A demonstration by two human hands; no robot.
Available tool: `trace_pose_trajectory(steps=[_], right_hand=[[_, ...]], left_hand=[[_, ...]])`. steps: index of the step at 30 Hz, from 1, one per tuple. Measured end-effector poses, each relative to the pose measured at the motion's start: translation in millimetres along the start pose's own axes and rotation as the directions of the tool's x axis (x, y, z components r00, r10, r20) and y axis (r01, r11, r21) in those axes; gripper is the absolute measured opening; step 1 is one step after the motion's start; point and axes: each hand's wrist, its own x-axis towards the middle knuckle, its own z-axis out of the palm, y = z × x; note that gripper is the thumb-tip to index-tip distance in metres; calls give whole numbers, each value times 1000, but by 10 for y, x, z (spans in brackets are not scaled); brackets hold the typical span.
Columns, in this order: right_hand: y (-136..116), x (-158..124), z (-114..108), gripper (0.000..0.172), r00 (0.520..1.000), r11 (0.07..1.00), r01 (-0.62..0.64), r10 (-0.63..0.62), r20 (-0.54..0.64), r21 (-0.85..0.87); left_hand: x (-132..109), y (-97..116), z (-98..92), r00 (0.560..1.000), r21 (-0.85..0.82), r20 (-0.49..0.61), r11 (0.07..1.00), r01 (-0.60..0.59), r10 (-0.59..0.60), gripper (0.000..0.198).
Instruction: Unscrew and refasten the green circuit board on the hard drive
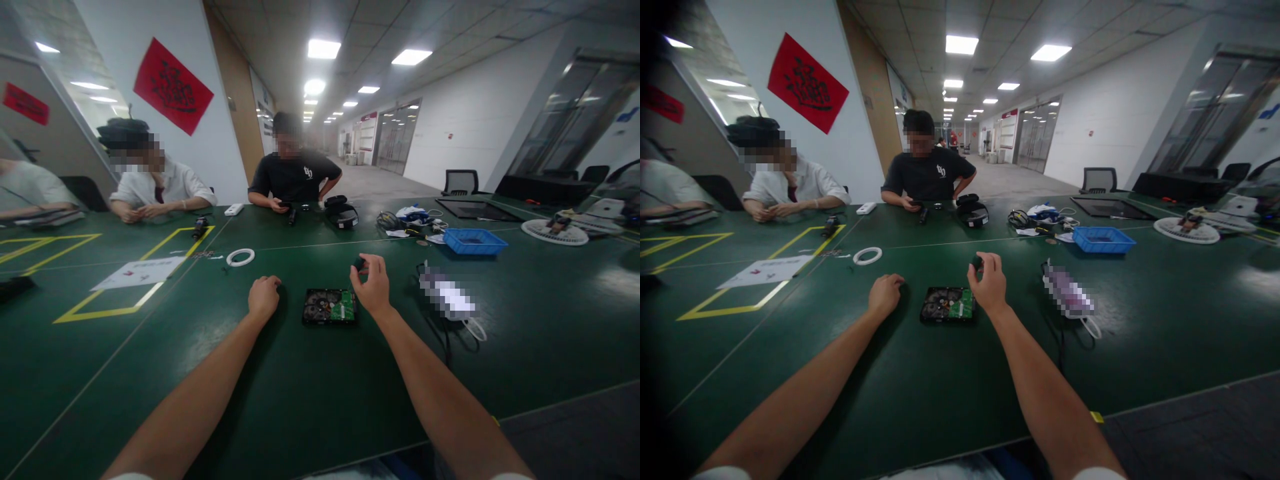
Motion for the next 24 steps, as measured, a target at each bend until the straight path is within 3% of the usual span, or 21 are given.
trace_pose_trajectory(steps=[15, 19, 24], right_hand=[[43, -24, 23, 38, 1000, 1000, 4, -4, -1, -12], [27, -16, 0, 36, 1000, 1000, -5, 5, -9, -26], [23, -14, -3, 37, 1000, 1000, -2, 2, 2, 24]], left_hand=[[107, -116, -27, 998, -24, 19, 998, 53, -53, 21], [92, -136, -40, 994, 21, -6, 993, 112, -112, 22], [71, -145, -63, 995, 98, -1, 990, 102, -102, 26]])
